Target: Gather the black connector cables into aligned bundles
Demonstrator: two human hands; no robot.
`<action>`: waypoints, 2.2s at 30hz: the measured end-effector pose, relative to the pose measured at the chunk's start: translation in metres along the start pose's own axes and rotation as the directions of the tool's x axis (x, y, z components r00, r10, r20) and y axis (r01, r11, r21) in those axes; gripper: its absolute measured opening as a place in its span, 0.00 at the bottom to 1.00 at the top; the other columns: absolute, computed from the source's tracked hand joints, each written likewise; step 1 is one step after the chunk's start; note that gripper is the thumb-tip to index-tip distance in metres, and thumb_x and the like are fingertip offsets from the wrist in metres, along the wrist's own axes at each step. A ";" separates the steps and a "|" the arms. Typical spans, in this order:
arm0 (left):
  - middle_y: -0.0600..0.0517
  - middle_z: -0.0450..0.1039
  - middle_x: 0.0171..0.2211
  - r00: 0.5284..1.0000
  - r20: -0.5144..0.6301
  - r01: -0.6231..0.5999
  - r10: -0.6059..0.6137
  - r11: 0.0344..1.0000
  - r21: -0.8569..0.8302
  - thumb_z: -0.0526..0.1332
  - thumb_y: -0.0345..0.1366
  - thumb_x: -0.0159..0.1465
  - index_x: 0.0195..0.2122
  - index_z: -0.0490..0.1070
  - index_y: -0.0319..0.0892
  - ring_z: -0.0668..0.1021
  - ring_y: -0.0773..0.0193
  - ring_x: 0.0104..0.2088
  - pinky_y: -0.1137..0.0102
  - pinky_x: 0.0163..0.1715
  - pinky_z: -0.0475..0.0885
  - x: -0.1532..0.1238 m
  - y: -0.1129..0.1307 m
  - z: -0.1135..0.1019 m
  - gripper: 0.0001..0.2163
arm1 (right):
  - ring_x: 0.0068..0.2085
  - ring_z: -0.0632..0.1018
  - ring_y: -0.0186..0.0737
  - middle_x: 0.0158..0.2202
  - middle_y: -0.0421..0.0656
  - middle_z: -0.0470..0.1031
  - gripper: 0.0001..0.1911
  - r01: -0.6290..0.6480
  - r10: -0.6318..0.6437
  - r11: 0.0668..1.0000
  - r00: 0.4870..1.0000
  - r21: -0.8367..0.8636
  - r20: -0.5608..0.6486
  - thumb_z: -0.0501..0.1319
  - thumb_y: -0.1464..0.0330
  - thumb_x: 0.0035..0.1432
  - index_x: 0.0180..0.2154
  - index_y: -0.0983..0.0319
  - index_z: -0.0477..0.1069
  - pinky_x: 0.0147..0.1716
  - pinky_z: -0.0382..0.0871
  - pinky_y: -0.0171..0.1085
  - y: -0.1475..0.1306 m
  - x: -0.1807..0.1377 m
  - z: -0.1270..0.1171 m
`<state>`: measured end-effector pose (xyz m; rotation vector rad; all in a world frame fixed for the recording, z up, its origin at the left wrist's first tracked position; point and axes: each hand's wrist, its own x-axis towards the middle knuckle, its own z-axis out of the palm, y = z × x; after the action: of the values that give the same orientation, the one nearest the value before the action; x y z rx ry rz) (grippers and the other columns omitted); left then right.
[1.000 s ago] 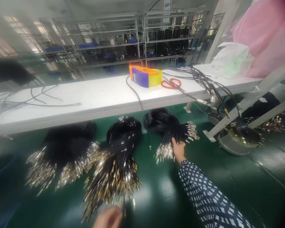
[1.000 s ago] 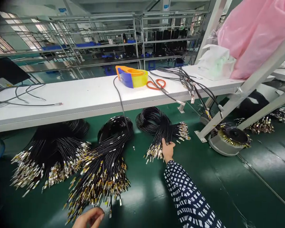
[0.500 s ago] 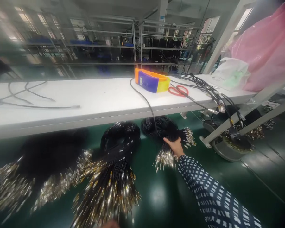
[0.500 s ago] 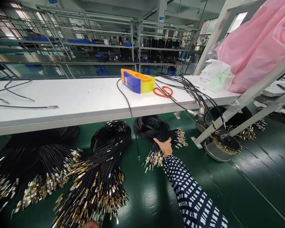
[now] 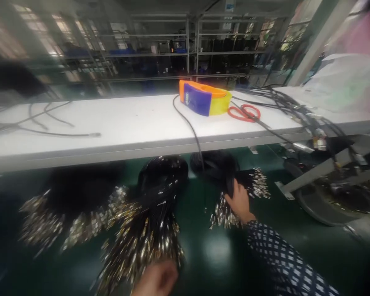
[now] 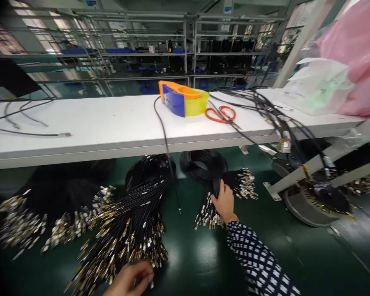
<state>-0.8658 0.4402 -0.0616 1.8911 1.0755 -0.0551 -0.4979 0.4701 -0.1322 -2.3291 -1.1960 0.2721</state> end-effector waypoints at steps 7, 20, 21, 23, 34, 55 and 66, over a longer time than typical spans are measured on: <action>0.42 0.72 0.43 0.745 -0.612 -0.086 0.264 0.949 0.305 0.56 0.45 0.63 0.42 0.71 0.40 0.73 0.51 0.49 0.57 0.51 0.66 0.052 0.006 -0.118 0.14 | 0.62 0.56 0.74 0.63 0.70 0.51 0.50 -0.040 0.040 0.994 0.999 -0.097 -0.005 0.61 0.50 0.50 0.64 0.76 0.50 0.55 0.54 0.64 -0.008 0.001 -0.023; 0.33 0.49 0.67 0.967 -0.036 0.247 -0.251 0.896 0.370 0.69 0.62 0.33 0.66 0.49 0.35 0.54 0.37 0.66 0.54 0.62 0.53 0.081 -0.049 -0.178 0.62 | 0.54 0.74 0.48 0.55 0.53 0.70 0.25 -0.551 0.025 0.643 0.709 0.532 0.704 0.58 0.53 0.58 0.51 0.61 0.66 0.50 0.72 0.45 -0.165 -0.053 0.081; 0.33 0.49 0.67 0.972 -0.030 0.228 -0.235 0.893 0.388 0.69 0.61 0.34 0.66 0.48 0.35 0.55 0.37 0.65 0.54 0.61 0.55 0.080 -0.050 -0.178 0.61 | 0.54 0.74 0.47 0.56 0.52 0.70 0.25 -0.564 0.022 0.634 0.698 0.529 0.716 0.58 0.52 0.58 0.51 0.61 0.66 0.50 0.72 0.44 -0.169 -0.051 0.083; 0.32 0.55 0.64 0.982 -0.017 0.181 -0.190 0.903 0.390 0.69 0.59 0.38 0.66 0.47 0.34 0.62 0.39 0.62 0.57 0.57 0.61 0.078 -0.052 -0.179 0.59 | 0.54 0.74 0.47 0.56 0.51 0.70 0.25 -0.578 0.020 0.626 0.682 0.522 0.731 0.60 0.52 0.57 0.50 0.60 0.67 0.50 0.72 0.43 -0.172 -0.048 0.085; 0.46 0.77 0.38 0.993 0.018 0.094 -0.117 0.870 0.484 0.67 0.47 0.46 0.48 0.66 0.39 0.78 0.51 0.37 0.67 0.31 0.68 0.084 -0.033 -0.199 0.30 | 0.52 0.75 0.45 0.53 0.48 0.73 0.17 -0.623 0.084 0.600 0.672 0.501 0.735 0.61 0.55 0.58 0.44 0.58 0.70 0.50 0.71 0.42 -0.164 -0.044 0.067; 0.42 0.76 0.48 0.979 -0.085 0.200 -0.184 0.943 0.264 0.72 0.51 0.37 0.54 0.68 0.42 0.76 0.43 0.49 0.61 0.48 0.68 0.064 -0.034 -0.182 0.41 | 0.51 0.75 0.45 0.51 0.49 0.73 0.17 -0.690 0.114 0.476 0.663 0.545 0.740 0.62 0.54 0.57 0.39 0.60 0.71 0.45 0.73 0.39 -0.179 -0.048 0.064; 0.42 0.77 0.40 0.905 -0.392 0.299 -0.167 0.904 0.305 0.57 0.65 0.50 0.46 0.70 0.39 0.79 0.47 0.41 0.63 0.39 0.71 0.108 -0.022 -0.180 0.35 | 0.40 0.80 0.45 0.44 0.50 0.78 0.26 -0.769 0.190 0.342 0.620 0.540 0.761 0.61 0.47 0.54 0.44 0.61 0.71 0.38 0.76 0.43 -0.178 -0.035 0.086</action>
<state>-0.8817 0.6468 -0.0216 2.1356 1.6386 -0.0503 -0.6773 0.5579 -0.1151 -1.5897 -0.2319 1.5527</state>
